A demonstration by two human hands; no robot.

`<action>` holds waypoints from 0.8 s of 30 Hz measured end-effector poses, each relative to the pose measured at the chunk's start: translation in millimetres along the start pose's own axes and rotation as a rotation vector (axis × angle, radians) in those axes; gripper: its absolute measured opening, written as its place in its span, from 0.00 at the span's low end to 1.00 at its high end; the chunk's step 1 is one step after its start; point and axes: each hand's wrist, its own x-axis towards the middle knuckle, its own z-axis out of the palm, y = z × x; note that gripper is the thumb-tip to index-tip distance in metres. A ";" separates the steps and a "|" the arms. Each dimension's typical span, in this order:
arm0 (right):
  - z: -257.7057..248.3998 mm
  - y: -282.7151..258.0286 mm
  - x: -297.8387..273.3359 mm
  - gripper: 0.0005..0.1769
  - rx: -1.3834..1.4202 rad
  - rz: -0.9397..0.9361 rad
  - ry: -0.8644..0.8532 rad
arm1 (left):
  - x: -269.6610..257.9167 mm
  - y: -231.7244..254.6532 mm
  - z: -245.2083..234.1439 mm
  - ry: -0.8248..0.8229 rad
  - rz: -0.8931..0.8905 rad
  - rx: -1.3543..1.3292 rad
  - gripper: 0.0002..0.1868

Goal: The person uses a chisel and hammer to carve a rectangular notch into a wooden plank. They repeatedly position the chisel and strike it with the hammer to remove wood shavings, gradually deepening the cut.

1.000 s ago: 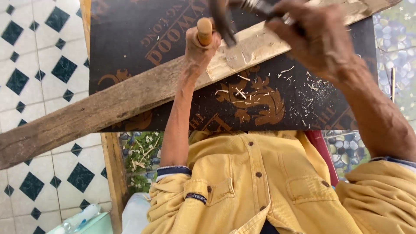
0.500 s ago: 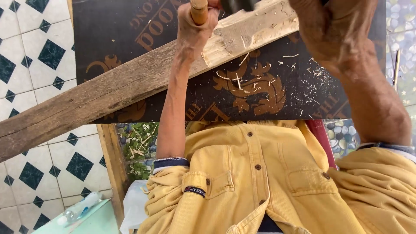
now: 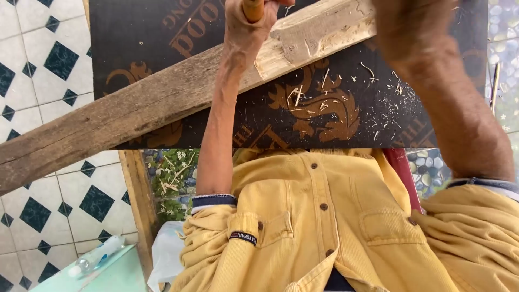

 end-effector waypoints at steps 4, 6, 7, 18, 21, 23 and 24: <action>20.9 18.7 6.9 0.24 -0.103 -0.369 -0.037 | 16.5 9.4 4.2 -0.071 0.224 0.349 0.11; 10.0 25.9 17.1 0.23 -0.138 -0.372 -0.040 | 19.5 25.9 -1.0 -0.112 0.185 -0.060 0.10; 18.1 20.8 13.8 0.22 -0.153 -0.357 -0.062 | 9.2 32.9 -3.4 -0.162 0.114 -0.471 0.10; 5.3 -4.9 16.1 0.12 -0.415 -0.250 -0.153 | 6.4 34.9 -1.1 -0.050 0.076 -0.037 0.09; 3.0 -13.4 26.7 0.10 -0.485 -0.240 -0.184 | 12.8 32.2 -5.1 -0.052 0.089 -0.189 0.08; 6.8 -14.9 24.1 0.08 -0.524 -0.211 -0.216 | 11.3 27.5 -3.0 -0.053 0.120 -0.163 0.06; 6.7 -16.0 24.1 0.07 -0.546 -0.200 -0.228 | 11.9 26.9 -2.7 -0.047 0.131 -0.163 0.04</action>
